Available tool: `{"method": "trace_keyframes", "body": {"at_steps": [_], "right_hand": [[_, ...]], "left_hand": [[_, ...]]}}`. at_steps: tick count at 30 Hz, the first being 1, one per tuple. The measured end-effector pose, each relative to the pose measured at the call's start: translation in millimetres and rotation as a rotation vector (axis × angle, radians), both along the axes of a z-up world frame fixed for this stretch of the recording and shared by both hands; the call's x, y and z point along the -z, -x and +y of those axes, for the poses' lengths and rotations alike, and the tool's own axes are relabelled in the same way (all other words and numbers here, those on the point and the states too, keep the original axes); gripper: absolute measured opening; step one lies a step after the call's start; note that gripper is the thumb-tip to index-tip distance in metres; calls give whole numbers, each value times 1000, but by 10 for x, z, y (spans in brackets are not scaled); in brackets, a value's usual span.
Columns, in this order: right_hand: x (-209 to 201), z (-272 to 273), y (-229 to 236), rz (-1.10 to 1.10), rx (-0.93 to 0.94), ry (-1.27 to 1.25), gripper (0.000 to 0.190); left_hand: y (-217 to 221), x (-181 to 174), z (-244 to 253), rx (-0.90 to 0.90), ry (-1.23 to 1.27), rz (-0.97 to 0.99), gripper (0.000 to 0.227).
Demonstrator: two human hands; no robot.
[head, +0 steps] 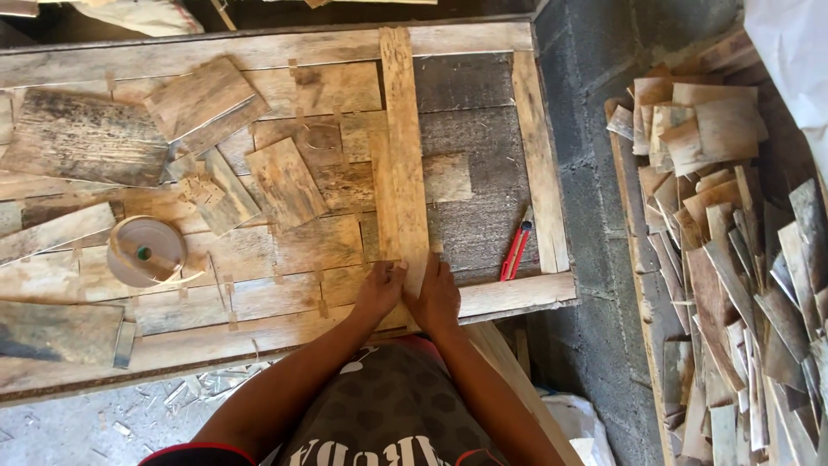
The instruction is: Manually fitting and cutting small wooden tiles to create a decorative wood panel pattern within a frame.
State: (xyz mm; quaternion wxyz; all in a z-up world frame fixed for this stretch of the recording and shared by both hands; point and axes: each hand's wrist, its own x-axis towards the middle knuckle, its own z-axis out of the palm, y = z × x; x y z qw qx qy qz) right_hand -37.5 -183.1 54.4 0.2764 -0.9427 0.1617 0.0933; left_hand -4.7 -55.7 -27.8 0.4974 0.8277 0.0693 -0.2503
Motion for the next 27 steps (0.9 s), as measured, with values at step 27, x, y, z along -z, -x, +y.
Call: {"method": "trace_keyframes", "body": {"at_steps": [27], "right_hand": [[30, -851, 477, 101, 455, 111, 101]], "left_hand": [[-1028, -317, -378, -62, -581, -53, 70]]}}
